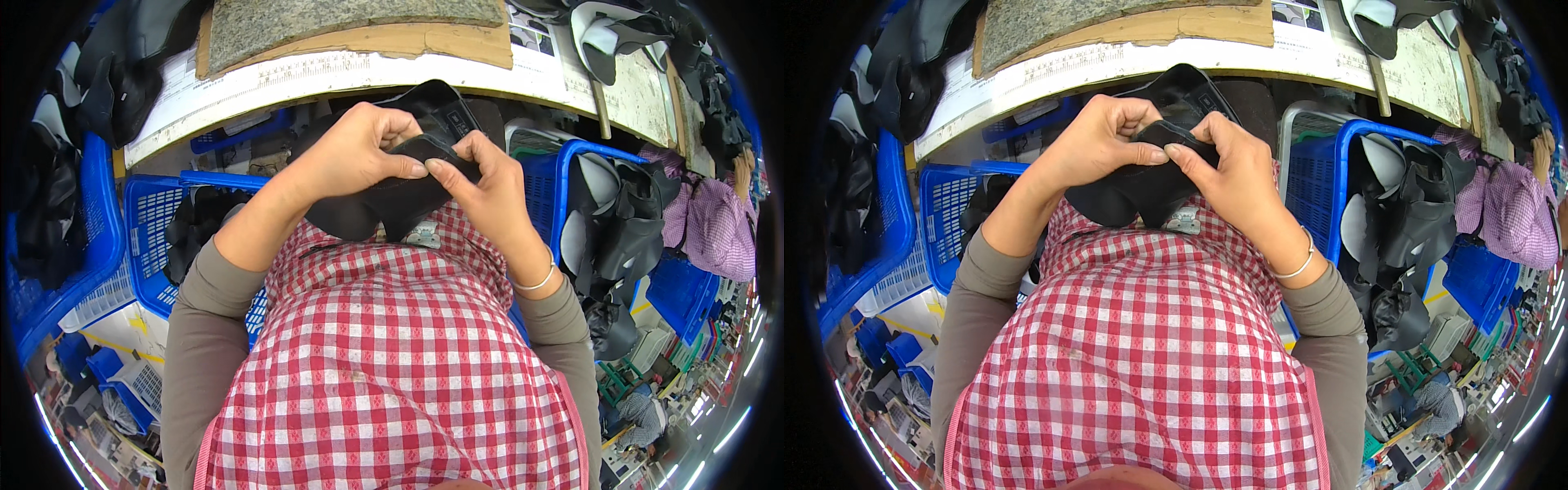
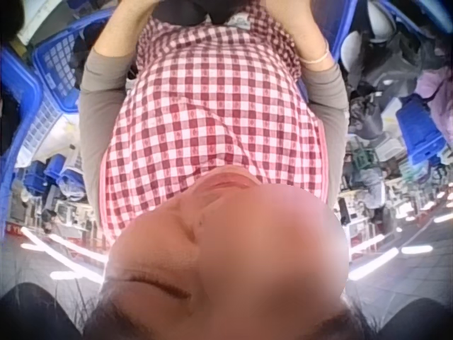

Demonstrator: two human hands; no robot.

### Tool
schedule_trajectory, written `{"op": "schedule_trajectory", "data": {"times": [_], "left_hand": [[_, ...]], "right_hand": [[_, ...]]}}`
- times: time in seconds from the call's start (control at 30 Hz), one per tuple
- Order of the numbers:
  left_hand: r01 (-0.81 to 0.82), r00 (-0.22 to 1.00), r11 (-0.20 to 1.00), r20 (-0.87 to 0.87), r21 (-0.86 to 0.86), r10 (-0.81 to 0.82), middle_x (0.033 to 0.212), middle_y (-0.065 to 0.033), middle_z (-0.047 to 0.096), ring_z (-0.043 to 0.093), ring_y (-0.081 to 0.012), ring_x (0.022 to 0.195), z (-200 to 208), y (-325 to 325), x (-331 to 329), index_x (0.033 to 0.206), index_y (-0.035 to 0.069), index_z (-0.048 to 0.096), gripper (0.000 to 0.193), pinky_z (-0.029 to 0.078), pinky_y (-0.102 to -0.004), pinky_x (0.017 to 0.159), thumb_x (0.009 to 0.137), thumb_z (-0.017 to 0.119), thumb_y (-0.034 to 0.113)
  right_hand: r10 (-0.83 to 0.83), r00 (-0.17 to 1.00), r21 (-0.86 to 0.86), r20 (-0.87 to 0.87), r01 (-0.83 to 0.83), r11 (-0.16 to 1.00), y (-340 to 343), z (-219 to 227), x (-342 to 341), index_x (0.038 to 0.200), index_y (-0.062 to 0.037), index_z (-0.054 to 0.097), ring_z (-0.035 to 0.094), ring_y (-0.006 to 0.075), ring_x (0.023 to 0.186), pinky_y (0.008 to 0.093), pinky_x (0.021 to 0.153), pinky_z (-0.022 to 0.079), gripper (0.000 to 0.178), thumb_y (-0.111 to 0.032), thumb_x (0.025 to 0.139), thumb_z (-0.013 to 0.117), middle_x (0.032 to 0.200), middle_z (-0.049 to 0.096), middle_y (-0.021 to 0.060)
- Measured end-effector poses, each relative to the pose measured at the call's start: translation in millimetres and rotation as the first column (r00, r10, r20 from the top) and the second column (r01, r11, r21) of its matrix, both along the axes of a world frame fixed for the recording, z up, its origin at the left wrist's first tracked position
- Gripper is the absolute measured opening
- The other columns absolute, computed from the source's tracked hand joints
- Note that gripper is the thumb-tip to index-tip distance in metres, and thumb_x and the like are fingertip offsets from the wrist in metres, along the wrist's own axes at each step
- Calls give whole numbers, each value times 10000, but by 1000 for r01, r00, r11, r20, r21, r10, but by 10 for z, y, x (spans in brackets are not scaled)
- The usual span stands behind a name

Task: The person assembles black shoe uppers by hand, repeatedly folding and pressing the edges to fit the sole. They use a hammer to tap the shoe edges on a workbench mat to secure the fit. The person handles multiple shoe parts and places finished units into a blue basket.

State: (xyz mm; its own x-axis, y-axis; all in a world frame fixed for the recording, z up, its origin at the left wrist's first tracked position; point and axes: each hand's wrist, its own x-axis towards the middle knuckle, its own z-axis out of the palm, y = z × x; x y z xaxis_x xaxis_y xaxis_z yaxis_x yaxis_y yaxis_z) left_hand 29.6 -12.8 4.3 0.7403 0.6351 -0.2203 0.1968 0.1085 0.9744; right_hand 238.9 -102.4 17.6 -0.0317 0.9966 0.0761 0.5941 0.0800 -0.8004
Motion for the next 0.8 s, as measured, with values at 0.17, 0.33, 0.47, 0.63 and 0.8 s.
{"op": "schedule_trajectory", "data": {"times": [0.17, 0.33, 0.47, 0.63, 0.8], "left_hand": [[-4, 993, 980, -117, 196, 27, 652, 60, 289, 274, -46, 641, 24, -43, -81, 655, 56, 405, 490, 242, -283, 526, 875, 839, 117], [57, 980, 996, -195, 72, -42, 639, 29, 428, 365, -56, 641, 94, -91, -42, 755, -26, 597, 289, 336, -292, 560, 870, 828, 105], [-91, 976, 921, -149, 379, 157, 688, -75, 597, 531, -102, 678, 12, -234, -1, 886, -43, 702, 196, 439, -314, 621, 835, 829, 98], [-173, 956, 958, -195, 231, 219, 862, -61, 676, 619, -102, 832, -94, -321, -264, 910, -26, 724, 182, 483, -284, 755, 842, 836, 101], [-73, 980, 994, -193, -79, 57, 936, -9, 713, 642, -83, 863, 37, -74, -444, 1034, -23, 762, 150, 523, -250, 808, 908, 780, 58]], "right_hand": [[13, 995, 89, 99, -22, 996, 2, -29, -12, 880, -13, 612, 657, 328, 693, 387, 606, 502, 296, -197, 858, 843, 776, 644, 164], [-50, 958, -445, -283, -85, 892, 140, -11, 214, 1027, 31, 694, 628, 130, 727, 330, 664, 519, 330, -253, 917, 819, 830, 725, 99], [70, 954, -342, -292, -173, 924, 134, -39, 237, 1106, 40, 745, 700, 171, 817, 349, 746, 557, 372, -254, 896, 833, 929, 759, 141], [76, 966, -328, -245, -156, 932, 124, -6, 240, 1017, 18, 734, 646, 140, 790, 311, 724, 529, 300, -232, 887, 836, 866, 714, 112], [199, 974, -212, -111, -219, 952, 241, 61, 236, 1023, -4, 712, 644, 194, 749, 343, 711, 521, 292, -241, 895, 825, 835, 700, 125]]}}
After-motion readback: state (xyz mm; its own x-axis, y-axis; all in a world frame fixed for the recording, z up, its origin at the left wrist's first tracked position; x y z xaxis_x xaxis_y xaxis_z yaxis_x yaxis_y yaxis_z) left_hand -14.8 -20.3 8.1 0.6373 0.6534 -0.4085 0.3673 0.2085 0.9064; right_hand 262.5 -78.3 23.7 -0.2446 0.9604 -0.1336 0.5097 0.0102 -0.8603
